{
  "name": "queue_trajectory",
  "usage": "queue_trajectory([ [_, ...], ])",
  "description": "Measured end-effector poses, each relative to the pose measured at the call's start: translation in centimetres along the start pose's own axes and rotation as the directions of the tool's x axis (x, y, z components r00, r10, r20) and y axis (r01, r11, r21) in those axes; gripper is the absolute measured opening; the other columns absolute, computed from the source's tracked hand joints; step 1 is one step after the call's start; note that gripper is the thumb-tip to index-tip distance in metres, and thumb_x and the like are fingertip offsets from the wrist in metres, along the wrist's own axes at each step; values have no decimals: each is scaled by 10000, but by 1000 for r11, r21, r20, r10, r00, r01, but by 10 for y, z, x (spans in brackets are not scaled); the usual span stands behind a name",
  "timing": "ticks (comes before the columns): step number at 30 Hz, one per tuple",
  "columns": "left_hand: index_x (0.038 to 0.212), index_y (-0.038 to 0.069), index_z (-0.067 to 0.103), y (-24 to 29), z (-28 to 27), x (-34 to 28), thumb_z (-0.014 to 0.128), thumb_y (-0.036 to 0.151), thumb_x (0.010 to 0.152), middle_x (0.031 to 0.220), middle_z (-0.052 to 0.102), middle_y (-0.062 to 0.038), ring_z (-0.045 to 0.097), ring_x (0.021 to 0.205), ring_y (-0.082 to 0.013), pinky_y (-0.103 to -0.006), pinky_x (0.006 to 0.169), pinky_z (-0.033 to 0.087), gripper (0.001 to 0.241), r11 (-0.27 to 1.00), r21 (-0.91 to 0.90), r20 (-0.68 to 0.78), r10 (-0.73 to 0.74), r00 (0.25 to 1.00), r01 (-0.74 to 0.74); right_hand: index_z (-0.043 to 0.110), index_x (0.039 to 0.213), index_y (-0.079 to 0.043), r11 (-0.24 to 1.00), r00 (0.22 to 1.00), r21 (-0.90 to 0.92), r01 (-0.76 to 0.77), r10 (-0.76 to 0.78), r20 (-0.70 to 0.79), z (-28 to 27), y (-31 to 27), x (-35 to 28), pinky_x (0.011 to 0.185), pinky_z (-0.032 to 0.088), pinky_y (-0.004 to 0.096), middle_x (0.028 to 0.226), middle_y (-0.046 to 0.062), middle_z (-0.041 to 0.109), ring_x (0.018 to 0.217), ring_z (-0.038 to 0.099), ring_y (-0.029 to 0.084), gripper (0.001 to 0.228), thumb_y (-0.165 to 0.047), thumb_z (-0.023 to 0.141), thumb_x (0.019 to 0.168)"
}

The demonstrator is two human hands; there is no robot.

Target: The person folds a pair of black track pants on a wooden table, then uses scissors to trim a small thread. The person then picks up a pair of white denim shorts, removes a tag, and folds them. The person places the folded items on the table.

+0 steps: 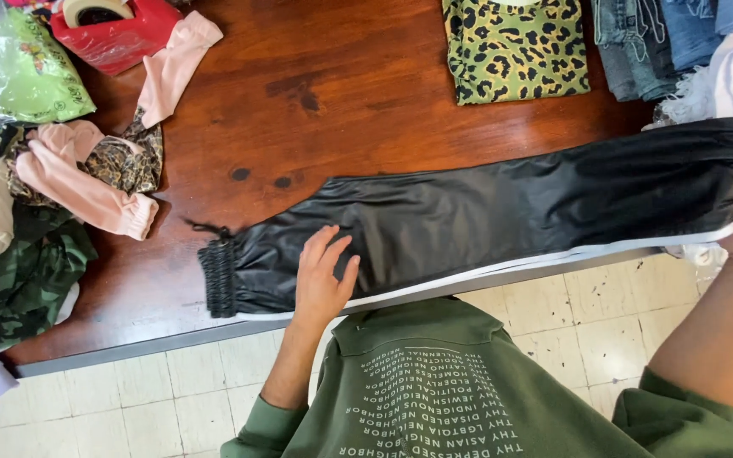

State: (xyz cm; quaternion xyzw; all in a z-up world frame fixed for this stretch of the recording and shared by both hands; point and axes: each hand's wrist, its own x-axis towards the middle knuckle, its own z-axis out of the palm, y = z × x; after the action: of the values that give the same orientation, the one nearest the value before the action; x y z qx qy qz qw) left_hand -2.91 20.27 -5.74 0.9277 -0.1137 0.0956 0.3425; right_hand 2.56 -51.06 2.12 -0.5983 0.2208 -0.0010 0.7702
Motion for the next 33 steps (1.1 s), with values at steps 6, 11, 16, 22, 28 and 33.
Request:
queue_trajectory([
  [6,1353,177,915,-35,-11,-33,862,227,1140,1239,861,-6,873,991,-172,-298,806,706,225,819,-349,87,-455,886,455,600,1824,-136,981,964,10,196,-194,184,161,14,-66,1520,612,566,1812,168,696,1724,725,293,997,-640,758,977],
  [11,1491,-59,784,-35,-30,-24,626,261,1268,1306,862,-318,897,1072,-397,-496,843,775,421,438,-671,340,-536,773,599,759,1606,-76,940,930,-255,225,-130,343,353,68,-135,1253,596,441,1388,146,818,1382,754,244,647,-143,900,978],
  [16,1782,-156,459,-39,-22,-10,681,514,1231,1735,528,-477,551,1626,-591,-747,1304,516,896,231,-726,419,-599,682,648,719,1631,-122,645,666,-536,545,56,744,419,107,-172,1216,610,579,1459,150,823,1450,761,414,667,-320,924,1028],
  [22,1485,-25,776,-62,-7,-24,878,113,1126,1333,867,-273,843,1235,-356,-559,1044,717,398,549,-568,195,-634,748,613,860,1428,-154,423,810,-701,575,-169,562,329,148,-125,1129,652,497,1292,84,896,1329,814,332,445,-326,944,1026],
  [28,1601,-48,641,-36,-66,-2,777,159,1188,1439,776,-367,783,1346,-528,-709,1116,649,481,689,-375,55,-652,757,621,854,1435,-76,482,975,-853,201,-186,124,250,144,-95,1140,646,480,1421,168,772,1374,781,409,392,-291,942,1118],
  [33,1590,4,655,-43,-77,-9,880,221,1120,1467,700,-244,759,1346,-421,-621,1082,650,565,800,-16,-167,-594,787,600,686,1625,47,529,989,-849,-10,-121,-87,246,144,-81,1169,635,535,1492,257,671,1436,740,446,720,-297,979,1065],
])
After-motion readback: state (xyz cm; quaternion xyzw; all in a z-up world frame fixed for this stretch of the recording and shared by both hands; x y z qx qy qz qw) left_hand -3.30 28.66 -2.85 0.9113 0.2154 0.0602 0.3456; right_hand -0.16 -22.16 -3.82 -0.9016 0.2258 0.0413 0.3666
